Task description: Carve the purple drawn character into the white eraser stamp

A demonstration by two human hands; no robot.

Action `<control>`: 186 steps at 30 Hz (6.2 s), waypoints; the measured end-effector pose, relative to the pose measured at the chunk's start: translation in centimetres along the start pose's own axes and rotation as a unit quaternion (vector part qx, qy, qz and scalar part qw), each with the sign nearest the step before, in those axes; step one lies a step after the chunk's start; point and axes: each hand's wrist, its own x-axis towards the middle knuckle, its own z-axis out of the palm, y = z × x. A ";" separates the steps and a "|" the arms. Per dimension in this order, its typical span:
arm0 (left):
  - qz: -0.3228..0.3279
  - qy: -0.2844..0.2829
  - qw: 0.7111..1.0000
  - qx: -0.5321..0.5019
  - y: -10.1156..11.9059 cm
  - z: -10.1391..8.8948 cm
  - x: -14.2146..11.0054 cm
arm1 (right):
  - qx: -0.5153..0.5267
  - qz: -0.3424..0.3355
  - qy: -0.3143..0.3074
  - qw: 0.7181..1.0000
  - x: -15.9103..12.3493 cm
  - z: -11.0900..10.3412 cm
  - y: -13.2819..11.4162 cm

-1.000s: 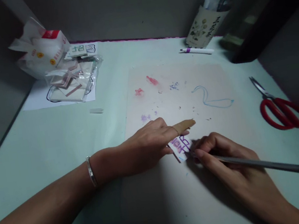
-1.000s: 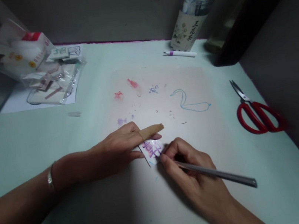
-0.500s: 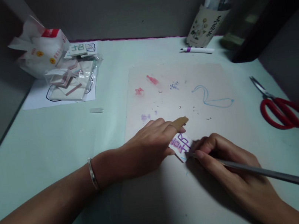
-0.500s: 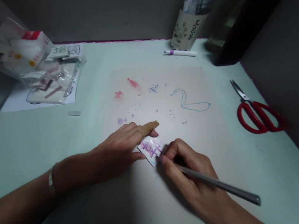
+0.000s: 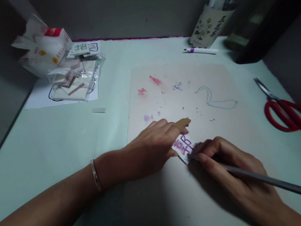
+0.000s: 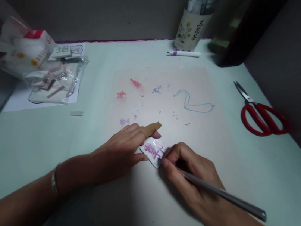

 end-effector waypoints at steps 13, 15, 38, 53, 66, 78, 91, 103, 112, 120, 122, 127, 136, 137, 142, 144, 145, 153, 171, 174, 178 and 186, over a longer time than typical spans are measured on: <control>-0.015 -0.010 1.000 -0.006 -0.2 0.1 -0.2 | -0.046 -0.013 -0.015 0.999 0.2 0.2 -0.6; -0.014 -0.011 1.000 -0.004 -0.1 0.1 -0.2 | -0.052 -0.015 -0.014 0.998 0.1 0.2 -0.6; -0.014 -0.003 1.000 0.013 -0.4 0.4 -0.2 | -0.056 -0.024 -0.011 0.998 0.1 0.3 -0.6; -0.024 -0.002 1.000 0.004 -0.3 0.4 -0.2 | -0.057 -0.039 -0.010 0.998 0.1 0.1 -1.0; -0.039 0.018 0.999 0.004 0.5 -0.1 -0.1 | -0.083 -0.033 -0.001 0.996 0.1 0.2 -0.8; -0.016 0.063 0.998 0.018 0.1 0.6 -0.3 | -0.090 -0.048 -0.002 0.995 0.1 0.3 -0.7; -0.077 0.062 0.992 0.082 1.2 0.9 -0.2 | -0.111 -0.053 0.081 0.989 -0.1 1.1 -0.9; -0.094 0.068 0.987 0.115 1.8 1.0 -0.3 | -0.113 -0.042 0.092 0.988 -0.1 1.2 -0.8; -0.071 0.065 0.993 0.064 1.2 1.3 -0.4 | -0.083 -0.004 0.094 0.992 0.3 0.7 -0.5; -0.062 0.000 0.998 -0.032 1.0 -0.1 -0.6 | -0.033 0.007 0.084 0.996 0.7 0.2 0.0; -0.076 0.014 0.996 -0.034 1.0 0.0 -0.5 | -0.032 0.007 0.081 0.996 0.7 0.2 -0.1; -0.082 0.053 0.995 -0.026 1.0 0.7 -0.5 | -0.034 0.009 0.094 0.995 0.7 0.4 -0.7; -0.100 0.074 0.992 -0.011 1.4 1.2 -0.3 | -0.059 -0.034 0.102 0.993 0.5 0.8 -0.7; -0.102 0.074 0.992 -0.010 1.5 1.3 -0.3 | -0.069 -0.039 0.100 0.992 0.4 0.8 -0.7; -0.101 0.074 0.992 -0.002 1.5 1.4 -0.3 | -0.109 -0.063 0.094 0.988 0.2 0.8 -0.6; -0.097 0.076 0.992 0.002 1.6 1.4 -0.3 | -0.098 -0.056 0.095 0.989 0.4 0.8 -0.5; -0.096 0.076 0.992 0.002 1.6 1.4 -0.4 | -0.086 -0.047 0.098 0.990 0.4 0.7 -0.5; -0.078 0.082 0.992 0.051 1.4 1.6 -0.3 | -0.079 -0.021 0.105 0.991 0.7 0.4 -0.5; -0.071 0.082 0.993 0.055 1.2 1.4 -0.7 | -0.154 -0.187 0.127 0.962 0.0 1.9 -0.2; -0.080 0.058 0.995 0.030 1.0 1.1 -1.1 | -0.136 -0.166 0.110 0.971 -0.1 1.6 -0.4; -0.103 0.054 0.993 -0.012 1.0 1.0 -1.4 | -0.136 -0.191 0.111 0.966 0.0 1.7 -0.3; -0.096 0.069 0.993 -0.021 0.9 0.8 -1.3 | -0.151 -0.251 0.149 0.944 0.2 2.3 0.2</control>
